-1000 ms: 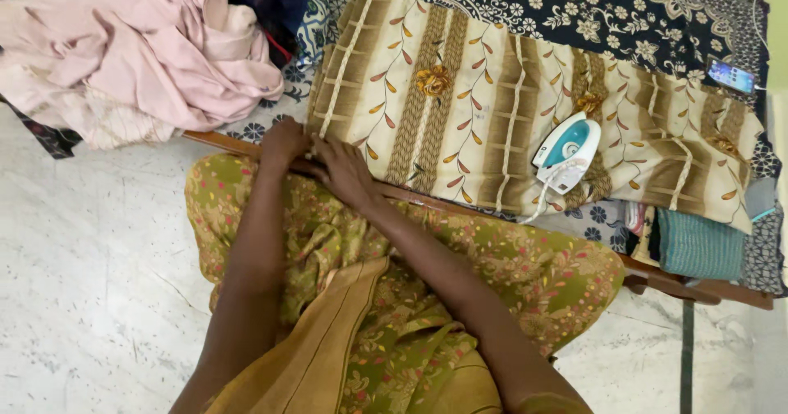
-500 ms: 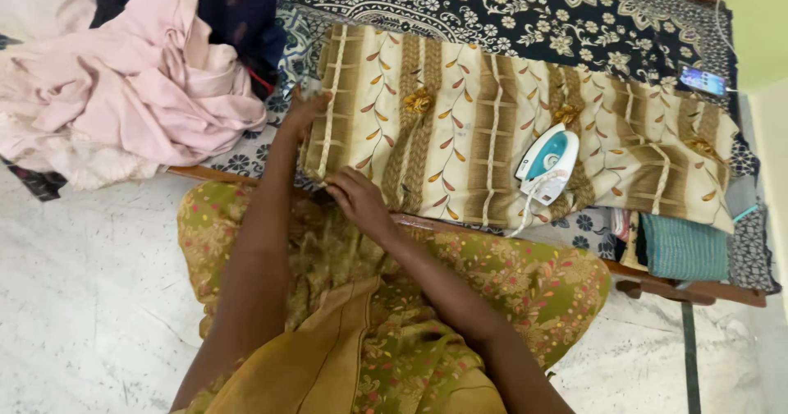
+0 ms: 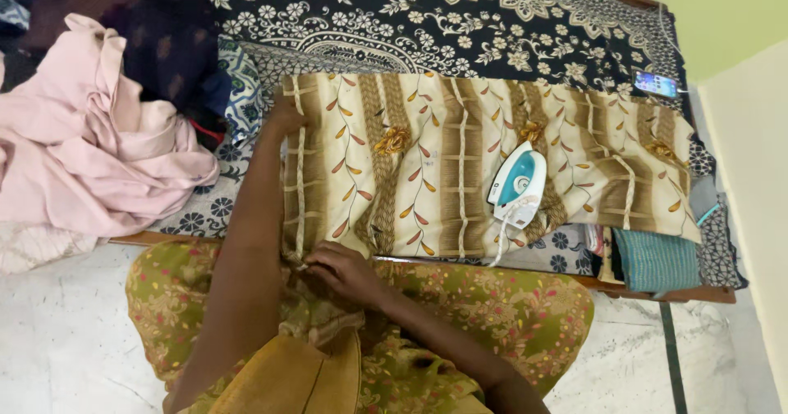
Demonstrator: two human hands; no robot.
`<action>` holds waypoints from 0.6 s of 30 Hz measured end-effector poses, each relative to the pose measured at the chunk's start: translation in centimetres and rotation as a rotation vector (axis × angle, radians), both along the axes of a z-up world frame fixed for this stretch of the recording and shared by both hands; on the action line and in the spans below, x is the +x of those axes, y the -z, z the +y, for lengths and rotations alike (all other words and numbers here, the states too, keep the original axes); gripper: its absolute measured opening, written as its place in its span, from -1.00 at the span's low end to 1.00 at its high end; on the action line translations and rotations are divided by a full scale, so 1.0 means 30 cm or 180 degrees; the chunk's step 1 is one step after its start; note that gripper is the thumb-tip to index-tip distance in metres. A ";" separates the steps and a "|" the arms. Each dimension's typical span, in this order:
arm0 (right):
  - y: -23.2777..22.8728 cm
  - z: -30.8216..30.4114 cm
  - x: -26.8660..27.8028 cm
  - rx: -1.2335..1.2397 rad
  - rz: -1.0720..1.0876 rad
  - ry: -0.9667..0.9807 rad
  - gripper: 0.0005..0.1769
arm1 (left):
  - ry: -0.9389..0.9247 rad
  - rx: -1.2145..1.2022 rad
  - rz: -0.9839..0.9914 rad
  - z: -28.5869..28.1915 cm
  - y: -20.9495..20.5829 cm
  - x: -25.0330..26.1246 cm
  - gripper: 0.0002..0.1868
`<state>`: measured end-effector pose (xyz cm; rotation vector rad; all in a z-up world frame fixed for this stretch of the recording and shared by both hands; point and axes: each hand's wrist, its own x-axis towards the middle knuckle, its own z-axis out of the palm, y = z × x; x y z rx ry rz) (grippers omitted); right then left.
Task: The person irons a patterned beige cloth on a low wooden table using a blue and white electric iron. They smooth the fabric with their hands, move the iron back and forth, and fold the cloth into a neat stack. Finally, they pick up a dark blue garment from a pile of laundry.
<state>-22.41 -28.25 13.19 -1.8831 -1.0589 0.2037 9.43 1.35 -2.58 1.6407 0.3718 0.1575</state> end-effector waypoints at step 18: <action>0.270 -0.154 0.152 0.2581 0.3326 0.2171 -0.69 | 0.0215 0.0152 -0.0630 -0.103 -0.279 0.154 -0.45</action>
